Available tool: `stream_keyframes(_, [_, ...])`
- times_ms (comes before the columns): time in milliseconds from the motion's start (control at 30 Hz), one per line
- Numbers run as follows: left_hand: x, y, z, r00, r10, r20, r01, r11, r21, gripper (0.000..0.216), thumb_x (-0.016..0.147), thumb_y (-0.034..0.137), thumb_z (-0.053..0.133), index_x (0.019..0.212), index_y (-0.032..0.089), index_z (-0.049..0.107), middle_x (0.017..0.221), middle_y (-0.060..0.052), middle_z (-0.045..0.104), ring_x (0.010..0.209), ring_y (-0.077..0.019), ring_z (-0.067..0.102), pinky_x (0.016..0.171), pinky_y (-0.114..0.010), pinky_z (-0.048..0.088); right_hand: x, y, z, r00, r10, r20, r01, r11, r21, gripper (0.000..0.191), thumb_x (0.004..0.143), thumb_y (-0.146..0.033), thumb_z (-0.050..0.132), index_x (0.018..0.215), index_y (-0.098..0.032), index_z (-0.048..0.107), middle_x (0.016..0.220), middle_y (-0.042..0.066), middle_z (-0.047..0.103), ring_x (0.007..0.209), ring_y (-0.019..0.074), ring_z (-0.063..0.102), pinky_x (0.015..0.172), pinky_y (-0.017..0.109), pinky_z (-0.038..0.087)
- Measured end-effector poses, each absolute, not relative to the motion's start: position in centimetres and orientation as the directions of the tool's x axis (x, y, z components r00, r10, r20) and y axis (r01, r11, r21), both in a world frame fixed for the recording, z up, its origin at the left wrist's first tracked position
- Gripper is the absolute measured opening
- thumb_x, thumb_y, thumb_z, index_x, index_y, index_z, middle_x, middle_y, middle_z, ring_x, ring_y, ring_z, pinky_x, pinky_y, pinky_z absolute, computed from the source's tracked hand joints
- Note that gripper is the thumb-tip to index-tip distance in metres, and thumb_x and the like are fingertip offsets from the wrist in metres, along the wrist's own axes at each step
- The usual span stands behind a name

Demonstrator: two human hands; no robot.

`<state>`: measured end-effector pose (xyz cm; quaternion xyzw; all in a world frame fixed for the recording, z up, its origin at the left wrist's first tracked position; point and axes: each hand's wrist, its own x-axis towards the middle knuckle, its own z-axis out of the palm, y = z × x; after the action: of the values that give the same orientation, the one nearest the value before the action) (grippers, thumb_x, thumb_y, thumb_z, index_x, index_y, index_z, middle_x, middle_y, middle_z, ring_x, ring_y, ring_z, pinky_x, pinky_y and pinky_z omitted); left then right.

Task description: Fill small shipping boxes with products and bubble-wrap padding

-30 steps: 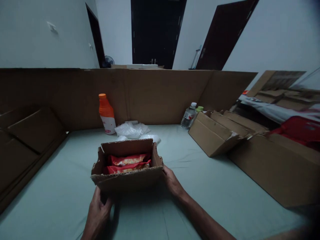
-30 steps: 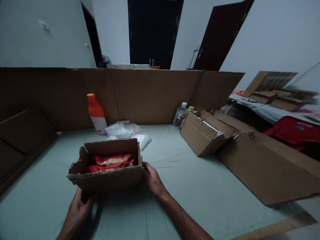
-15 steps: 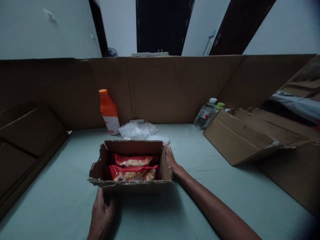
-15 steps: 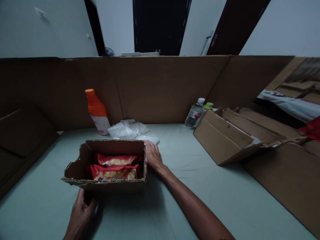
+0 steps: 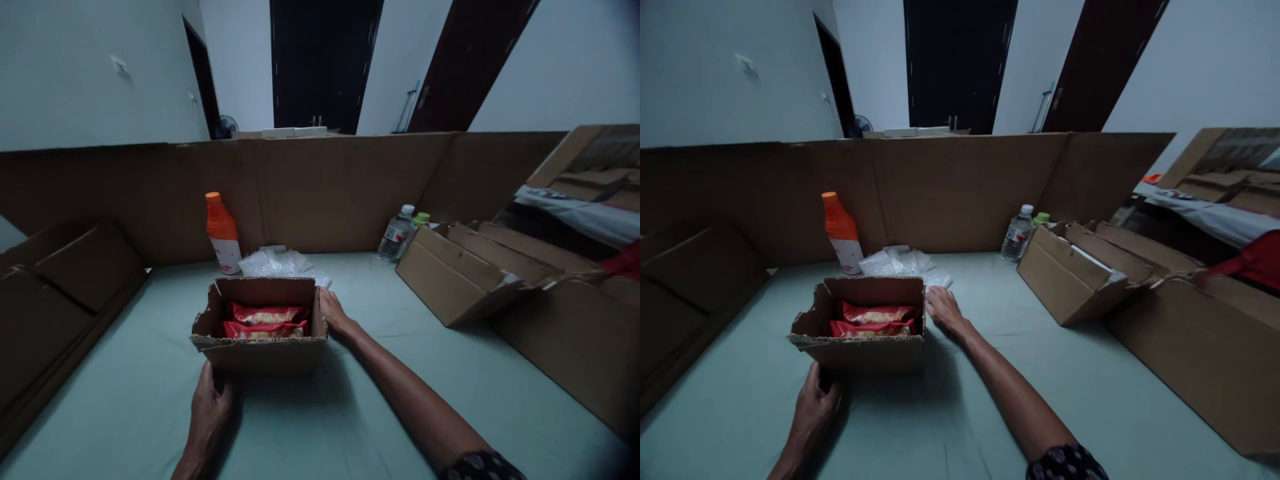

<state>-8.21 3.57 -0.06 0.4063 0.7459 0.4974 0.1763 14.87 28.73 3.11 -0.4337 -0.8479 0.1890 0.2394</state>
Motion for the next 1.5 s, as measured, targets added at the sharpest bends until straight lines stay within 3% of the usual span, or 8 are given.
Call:
stream_keyframes(133, [-8.1, 3.3, 0.0, -0.62, 0.766, 0.17, 0.401, 0.124, 0.908, 0.05, 0.077, 0.04, 0.057, 0.12, 0.015, 0.058, 0.112, -0.013, 0.069, 0.104, -0.0308, 0.065, 0.092, -0.045, 0.052, 15.2, 28.7, 4.4, -0.381, 0.882, 0.276, 0.632, 0.467, -0.618, 0.016, 0.084, -0.015, 0.053, 0.075, -0.017, 0.066, 0.095, 0.014, 0.072, 0.099, 0.0268, 0.059, 0.092, 0.036, 0.038])
stream_keyframes(333, [-7.5, 0.8, -0.7, -0.667, 0.743, 0.048, 0.195, 0.113, 0.974, 0.07, 0.078, 0.045, 0.064, 0.14, 0.017, 0.045, 0.14, -0.017, 0.056, 0.131, -0.0314, 0.054, 0.111, -0.047, 0.041, 24.0, 23.9, 7.4, -0.152, 0.935, 0.319, 0.493, 0.352, -0.796, 0.025, 0.087, -0.041, 0.049, 0.078, -0.02, 0.061, 0.077, 0.005, 0.066, 0.075, 0.0204, 0.057, 0.075, 0.032, 0.043])
stream_keyframes(600, [-0.8, -4.3, -0.5, -0.584, 0.739, 0.335, 0.524, 0.028, 0.851, 0.046, 0.086, 0.042, 0.061, 0.128, 0.024, 0.06, 0.14, -0.013, 0.057, 0.128, -0.0345, 0.055, 0.101, -0.048, 0.051, 28.4, 13.1, 9.4, -0.074, 0.988, 0.137, 0.032, 0.139, -0.99, 0.038, 0.076, -0.056, 0.071, 0.081, -0.019, 0.064, 0.07, 0.001, 0.063, 0.063, 0.0164, 0.055, 0.063, 0.029, 0.044])
stream_keyframes(700, [1.9, -4.4, -0.8, -0.469, 0.859, 0.206, 0.367, -0.022, 0.93, 0.044, 0.083, 0.043, 0.066, 0.122, 0.022, 0.065, 0.136, -0.015, 0.061, 0.13, -0.0345, 0.055, 0.107, -0.049, 0.046, 26.2, 10.5, 9.0, -0.161, 0.987, -0.023, -0.226, -0.059, -0.972, 0.038, 0.069, -0.051, 0.081, 0.081, -0.02, 0.064, 0.069, -0.001, 0.062, 0.059, 0.0141, 0.052, 0.059, 0.026, 0.042])
stream_keyframes(833, [4.7, -4.1, -0.7, -0.286, 0.952, -0.106, -0.105, 0.079, 0.991, 0.072, 0.076, 0.058, 0.071, 0.134, 0.018, 0.056, 0.134, -0.019, 0.062, 0.126, -0.0357, 0.058, 0.109, -0.05, 0.045, 22.9, 8.3, 8.3, -0.283, 0.952, -0.115, -0.363, -0.218, -0.906, 0.038, 0.07, -0.05, 0.081, 0.085, -0.021, 0.062, 0.071, 0.0, 0.065, 0.062, 0.0169, 0.059, 0.061, 0.028, 0.046])
stream_keyframes(967, [7.0, -4.8, 0.2, -0.174, 0.97, -0.171, -0.381, 0.094, 0.92, 0.094, 0.075, 0.063, 0.072, 0.149, 0.017, 0.038, 0.129, -0.021, 0.064, 0.121, -0.036, 0.061, 0.105, -0.05, 0.046, 21.1, 6.9, 7.0, -0.265, 0.953, -0.146, -0.402, -0.247, -0.881, 0.038, 0.075, -0.052, 0.076, 0.091, -0.022, 0.059, 0.077, 0.002, 0.069, 0.069, 0.0211, 0.065, 0.064, 0.031, 0.049])
stream_keyframes(1133, [8.6, -6.0, -0.3, -0.14, 0.967, -0.212, -0.448, 0.129, 0.885, 0.107, 0.075, 0.057, 0.075, 0.157, 0.018, 0.018, 0.131, -0.02, 0.063, 0.121, -0.0331, 0.061, 0.104, -0.044, 0.047, 21.5, 4.4, 4.8, -0.278, 0.934, -0.224, -0.405, -0.326, -0.854, 0.037, 0.074, -0.048, 0.077, 0.09, -0.022, 0.058, 0.079, 0.002, 0.068, 0.071, 0.0204, 0.064, 0.066, 0.03, 0.049])
stream_keyframes(1500, [7.7, -7.7, 0.6, -0.23, 0.925, -0.303, -0.356, 0.21, 0.911, 0.095, 0.082, 0.055, 0.067, 0.158, 0.023, 0.02, 0.098, -0.008, 0.07, 0.066, -0.0152, 0.058, 0.066, -0.028, 0.048, 22.9, 5.3, 4.1, -0.363, 0.89, -0.275, -0.236, -0.373, -0.897, 0.075, 0.079, -0.046, 0.074, 0.145, -0.027, 0.042, 0.073, -0.006, 0.053, 0.063, 0.0115, 0.051, 0.057, 0.021, 0.04])
